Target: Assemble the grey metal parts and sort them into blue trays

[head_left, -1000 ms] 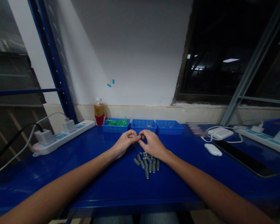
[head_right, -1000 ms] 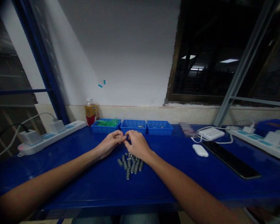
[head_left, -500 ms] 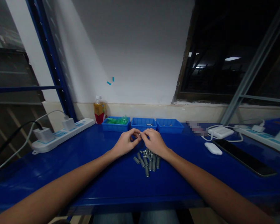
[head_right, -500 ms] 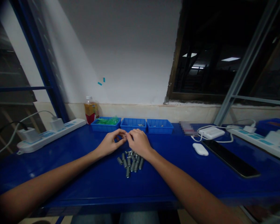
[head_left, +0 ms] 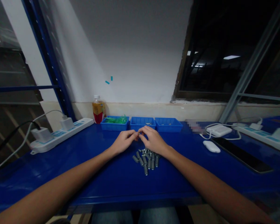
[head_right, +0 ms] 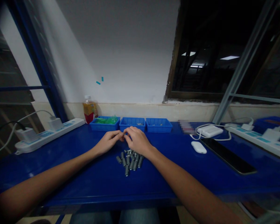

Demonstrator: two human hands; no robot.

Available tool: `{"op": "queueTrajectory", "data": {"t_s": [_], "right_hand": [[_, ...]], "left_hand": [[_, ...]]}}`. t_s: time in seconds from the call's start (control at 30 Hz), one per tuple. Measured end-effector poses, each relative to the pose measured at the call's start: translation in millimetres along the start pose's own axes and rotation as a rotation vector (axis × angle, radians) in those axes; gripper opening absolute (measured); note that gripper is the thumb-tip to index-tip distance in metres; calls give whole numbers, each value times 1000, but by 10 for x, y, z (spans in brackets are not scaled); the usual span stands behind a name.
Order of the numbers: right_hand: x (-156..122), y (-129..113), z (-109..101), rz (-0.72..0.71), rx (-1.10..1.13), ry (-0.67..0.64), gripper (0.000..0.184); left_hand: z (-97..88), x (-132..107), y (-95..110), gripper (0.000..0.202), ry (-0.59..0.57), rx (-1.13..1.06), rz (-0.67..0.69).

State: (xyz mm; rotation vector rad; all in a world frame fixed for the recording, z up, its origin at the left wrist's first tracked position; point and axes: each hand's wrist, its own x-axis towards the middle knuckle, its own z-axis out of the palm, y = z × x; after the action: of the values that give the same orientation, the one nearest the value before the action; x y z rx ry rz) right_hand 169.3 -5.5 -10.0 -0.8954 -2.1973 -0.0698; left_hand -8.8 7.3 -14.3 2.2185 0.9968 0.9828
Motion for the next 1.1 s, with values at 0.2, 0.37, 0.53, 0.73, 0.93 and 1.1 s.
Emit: {"op": "queueTrajectory", "data": {"t_s": [0.2,0.37,0.53,0.73,0.93,1.1], "right_hand": [[21,410,-197,187,-202,161,24],[-73,924,-372,553,-390,207,29],[-134,1041,-389,768,-492,143,29],[-130,1013,-387,805,-501,117,30],[-58,802,-307,605,-416,190,26],[15,305,-83,206,-123,44,14]], "left_hand": [[-27,0,33,27,-284,162,117],[-8,-7,2,17,-267,210,147],[-31,3,-43,19,-209,190,61],[-113,14,-82,21,-237,223,129],[-95,9,-98,10,-222,303,86],[-30,29,-107,5,-107,61,17]]}}
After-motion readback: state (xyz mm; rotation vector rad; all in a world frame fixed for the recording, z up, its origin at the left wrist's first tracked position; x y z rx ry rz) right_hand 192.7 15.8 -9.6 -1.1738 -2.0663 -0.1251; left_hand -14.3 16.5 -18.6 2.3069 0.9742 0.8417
